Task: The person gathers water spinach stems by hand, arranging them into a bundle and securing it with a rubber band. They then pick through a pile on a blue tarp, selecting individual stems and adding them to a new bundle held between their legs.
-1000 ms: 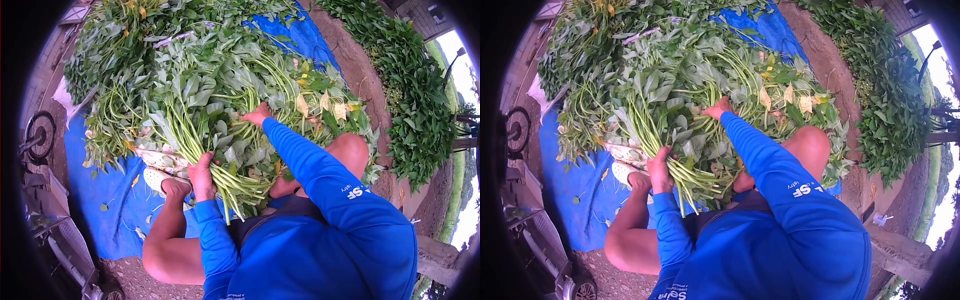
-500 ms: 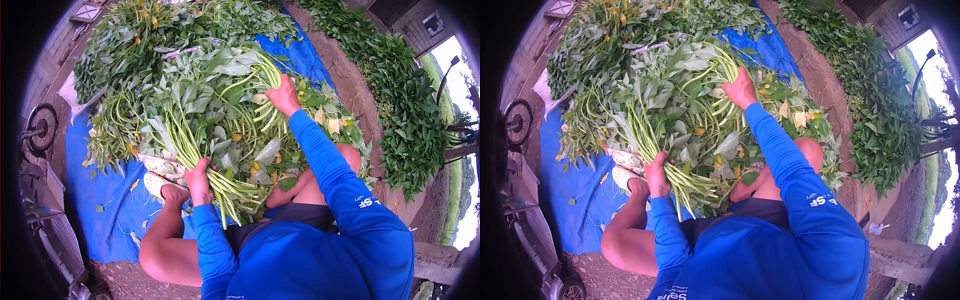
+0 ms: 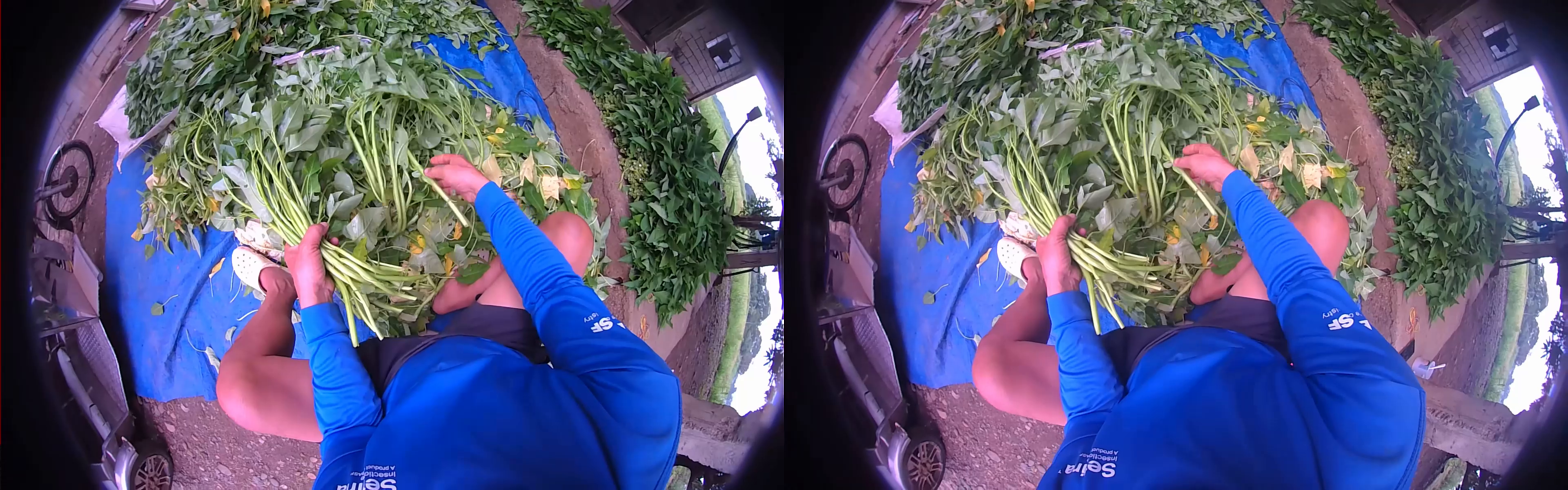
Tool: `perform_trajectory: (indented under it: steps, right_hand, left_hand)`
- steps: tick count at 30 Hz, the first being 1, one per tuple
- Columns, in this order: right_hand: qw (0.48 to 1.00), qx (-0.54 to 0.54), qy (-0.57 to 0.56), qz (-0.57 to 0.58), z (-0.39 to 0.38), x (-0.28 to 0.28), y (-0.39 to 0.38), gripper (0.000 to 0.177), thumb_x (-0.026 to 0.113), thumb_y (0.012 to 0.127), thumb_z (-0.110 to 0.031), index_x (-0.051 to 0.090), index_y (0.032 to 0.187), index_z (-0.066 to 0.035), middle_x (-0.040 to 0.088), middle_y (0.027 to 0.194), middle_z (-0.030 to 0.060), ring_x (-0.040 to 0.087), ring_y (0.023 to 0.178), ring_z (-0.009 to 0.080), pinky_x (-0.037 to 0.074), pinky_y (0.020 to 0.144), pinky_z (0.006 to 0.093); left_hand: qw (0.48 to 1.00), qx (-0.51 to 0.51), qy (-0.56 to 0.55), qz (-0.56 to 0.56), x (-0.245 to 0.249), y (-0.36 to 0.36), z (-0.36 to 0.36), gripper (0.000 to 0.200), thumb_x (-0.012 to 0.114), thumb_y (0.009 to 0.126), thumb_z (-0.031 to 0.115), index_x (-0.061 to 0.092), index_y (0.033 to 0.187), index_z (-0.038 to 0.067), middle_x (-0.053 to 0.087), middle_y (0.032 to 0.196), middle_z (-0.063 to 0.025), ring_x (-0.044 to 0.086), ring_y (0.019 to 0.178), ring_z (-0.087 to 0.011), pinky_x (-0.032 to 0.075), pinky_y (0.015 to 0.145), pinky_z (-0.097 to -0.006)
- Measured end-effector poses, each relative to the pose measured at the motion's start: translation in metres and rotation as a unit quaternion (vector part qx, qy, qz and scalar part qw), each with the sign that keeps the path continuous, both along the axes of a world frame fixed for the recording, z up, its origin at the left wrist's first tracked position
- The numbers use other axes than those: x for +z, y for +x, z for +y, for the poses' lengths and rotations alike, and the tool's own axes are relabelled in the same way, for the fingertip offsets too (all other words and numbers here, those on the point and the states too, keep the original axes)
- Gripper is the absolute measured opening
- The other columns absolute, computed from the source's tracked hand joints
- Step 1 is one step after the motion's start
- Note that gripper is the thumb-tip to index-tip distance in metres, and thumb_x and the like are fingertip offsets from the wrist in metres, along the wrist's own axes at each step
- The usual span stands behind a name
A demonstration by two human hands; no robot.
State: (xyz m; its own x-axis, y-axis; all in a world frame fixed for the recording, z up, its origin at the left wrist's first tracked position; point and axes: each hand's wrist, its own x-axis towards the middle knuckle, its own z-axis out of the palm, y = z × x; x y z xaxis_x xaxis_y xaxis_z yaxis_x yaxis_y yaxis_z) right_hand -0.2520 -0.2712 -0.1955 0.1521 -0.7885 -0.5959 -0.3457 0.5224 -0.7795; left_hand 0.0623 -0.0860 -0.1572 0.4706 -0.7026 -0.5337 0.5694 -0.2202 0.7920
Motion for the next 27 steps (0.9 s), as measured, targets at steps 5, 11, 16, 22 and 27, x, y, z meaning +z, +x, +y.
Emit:
perform_trajectory:
  steps: [5, 11, 16, 22, 27]
  right_hand:
    - [0.999, 0.021, -0.001, 0.042, 0.006, -0.02, 0.001, 0.032, 0.077, 0.099, -0.022, 0.072, 0.127, -0.007, 0.072, 0.103, 0.0026, 0.064, 0.084, 0.0124, 0.052, 0.069, 0.0288]
    - [0.961, 0.077, -0.124, 0.233, 0.021, -0.043, -0.001, 0.038, 0.083, 0.089, -0.036, 0.078, 0.113, -0.007, 0.077, 0.106, 0.0099, 0.072, 0.097, 0.024, 0.058, 0.088, 0.0365]
    - [0.924, 0.1, -0.193, 0.316, 0.014, 0.024, 0.0, 0.029, 0.072, 0.092, -0.027, 0.078, 0.112, -0.005, 0.075, 0.122, 0.0239, 0.073, 0.112, 0.0414, 0.056, 0.103, 0.0467]
    - [0.746, 0.219, -0.397, 0.488, -0.02, 0.182, -0.032, 0.031, 0.063, 0.092, -0.012, 0.077, 0.118, -0.002, 0.073, 0.122, 0.0317, 0.071, 0.114, 0.0468, 0.056, 0.101, 0.0511]
    - [0.792, 0.204, -0.386, 0.426, -0.009, 0.325, -0.058, 0.036, 0.073, 0.096, -0.023, 0.076, 0.123, 0.001, 0.077, 0.109, 0.0246, 0.075, 0.103, 0.0387, 0.057, 0.094, 0.0474]
  left_hand:
    - [1.0, 0.005, 0.005, -0.011, 0.005, 0.007, 0.003, 0.019, 0.077, 0.089, 0.009, 0.071, 0.102, -0.004, 0.072, 0.087, -0.0092, 0.069, 0.067, -0.0189, 0.058, 0.058, -0.032]
    - [1.0, 0.007, 0.004, -0.021, 0.006, 0.009, 0.0, 0.018, 0.077, 0.09, 0.009, 0.071, 0.1, -0.004, 0.073, 0.087, -0.0095, 0.069, 0.068, -0.0184, 0.057, 0.058, -0.0315]
    - [0.999, -0.016, 0.002, -0.034, 0.01, 0.008, 0.0, 0.018, 0.077, 0.089, 0.008, 0.07, 0.1, -0.005, 0.073, 0.088, -0.01, 0.069, 0.068, -0.0188, 0.057, 0.059, -0.031]
    - [0.999, -0.024, -0.031, -0.03, 0.002, 0.004, -0.005, 0.02, 0.077, 0.088, 0.007, 0.068, 0.101, -0.006, 0.071, 0.085, -0.0108, 0.068, 0.064, -0.0193, 0.062, 0.062, -0.0338]
    - [0.999, -0.031, -0.032, -0.015, 0.021, -0.005, -0.005, 0.022, 0.078, 0.086, 0.006, 0.067, 0.102, -0.005, 0.07, 0.084, -0.0101, 0.068, 0.062, -0.0193, 0.059, 0.057, -0.0302]
